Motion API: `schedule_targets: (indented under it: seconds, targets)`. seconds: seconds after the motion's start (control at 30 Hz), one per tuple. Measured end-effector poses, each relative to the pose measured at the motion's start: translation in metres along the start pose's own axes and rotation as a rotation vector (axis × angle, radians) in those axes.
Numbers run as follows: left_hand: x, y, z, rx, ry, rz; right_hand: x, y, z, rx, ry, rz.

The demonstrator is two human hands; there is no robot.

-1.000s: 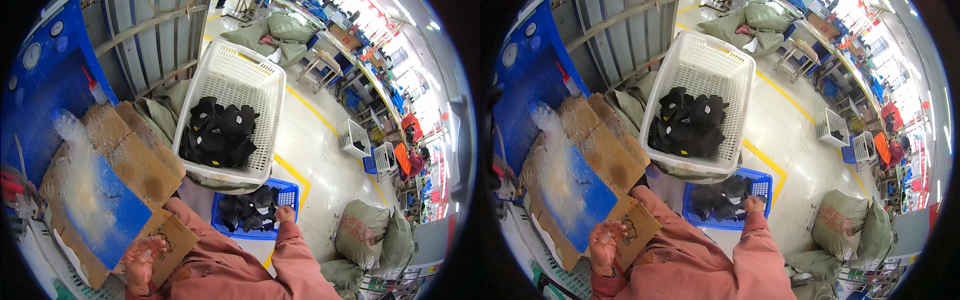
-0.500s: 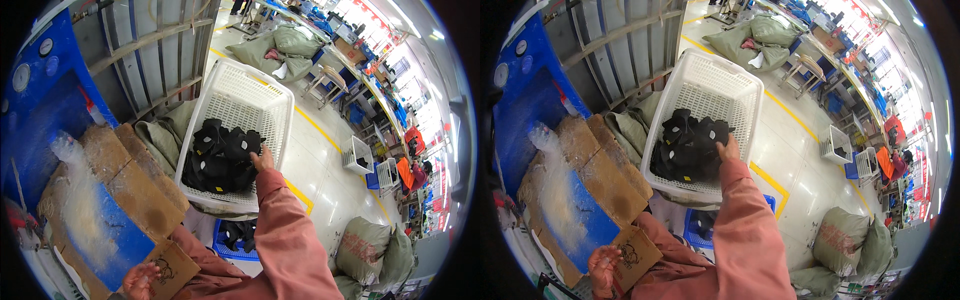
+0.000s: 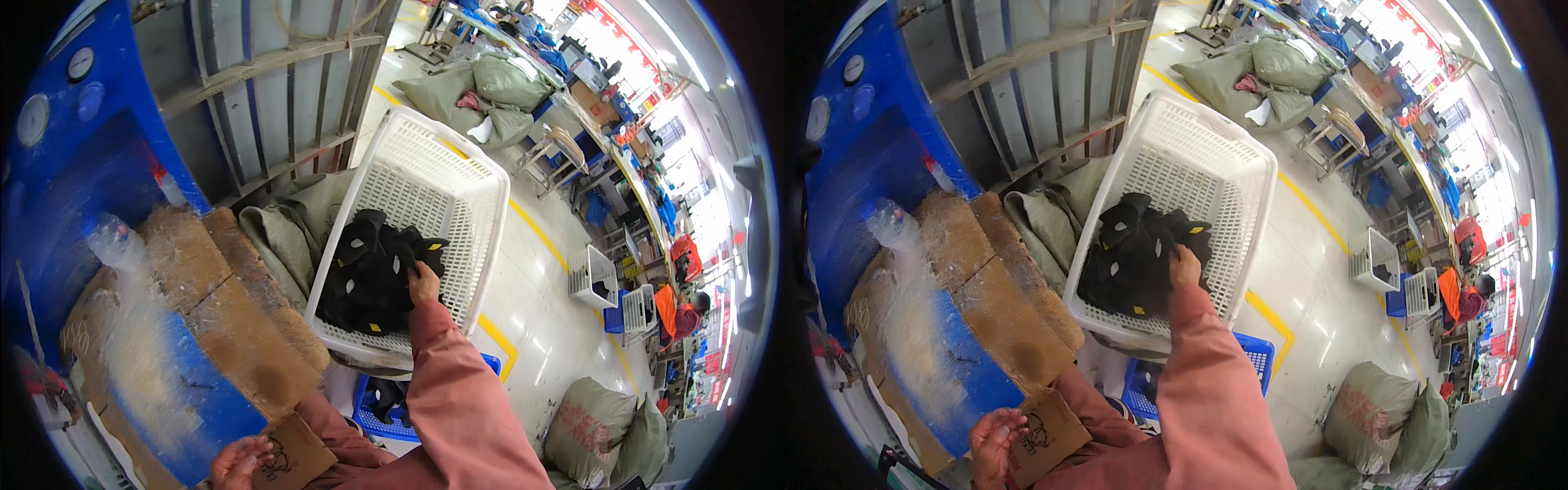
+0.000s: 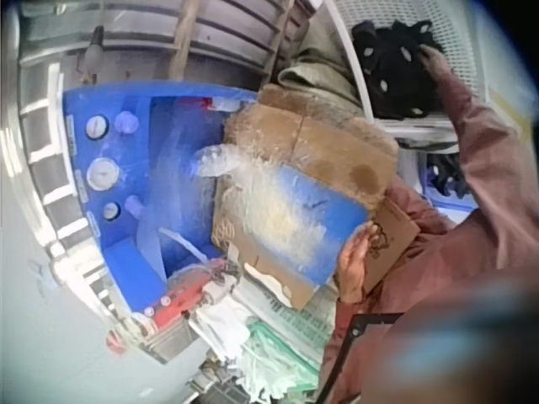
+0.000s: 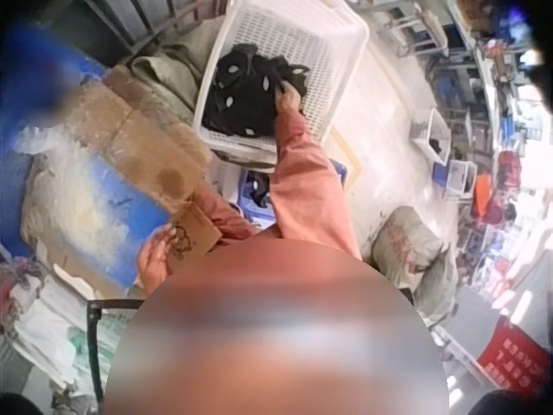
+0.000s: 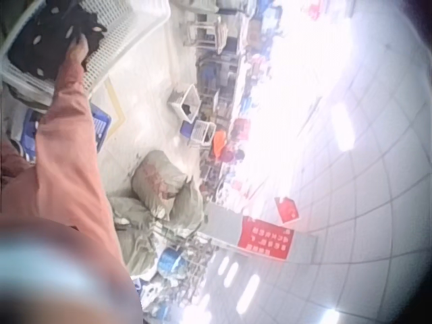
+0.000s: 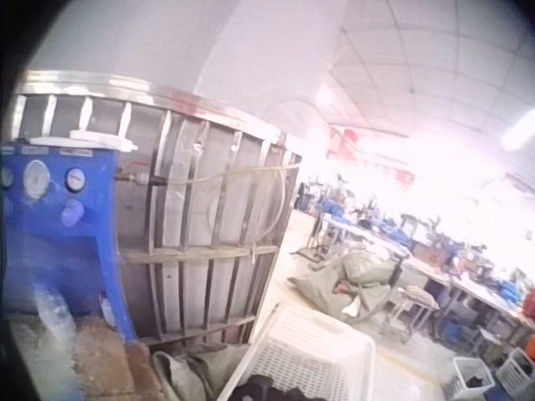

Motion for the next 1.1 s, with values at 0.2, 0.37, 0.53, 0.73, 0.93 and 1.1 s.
schedule_targets:
  seconds: [0.2, 0.37, 0.53, 0.73, 0.93, 1.1]
  targets:
    - [0.010, 0.015, -0.003, -0.113, 0.039, -0.037, -0.153, -0.098, -0.066, 0.082, -0.587, 0.043]
    - [0.021, 0.045, 0.012, -0.343, 0.065, -0.123, -0.262, -0.141, -0.134, -0.011, -0.888, -0.026]
    - [0.018, 0.049, 0.011, -0.472, 0.065, -0.317, -0.328, -0.161, -0.226, -0.093, -1.163, 0.066]
    - [0.014, -0.026, -0.009, -0.302, 0.108, -0.635, -0.374, -0.174, -0.264, -0.042, -1.088, 0.341]
    - [-0.001, -0.078, -0.038, -0.269, 0.196, -0.767, -0.421, -0.152, -0.332, -0.283, -1.352, 0.477]
    - [0.004, -0.131, -0.066, 0.201, 0.473, -0.517, -0.442, -0.127, -0.346, -0.635, -0.927, 0.588]
Point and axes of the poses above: each hand's wrist, its own z-axis towards the middle knuckle, its own y-axis out of the palm, x = y × z, the point moved 5 cm from there along z, towards the middle knuckle, and after that the axes turned 6 degrees about x, right-handed, at the moved point
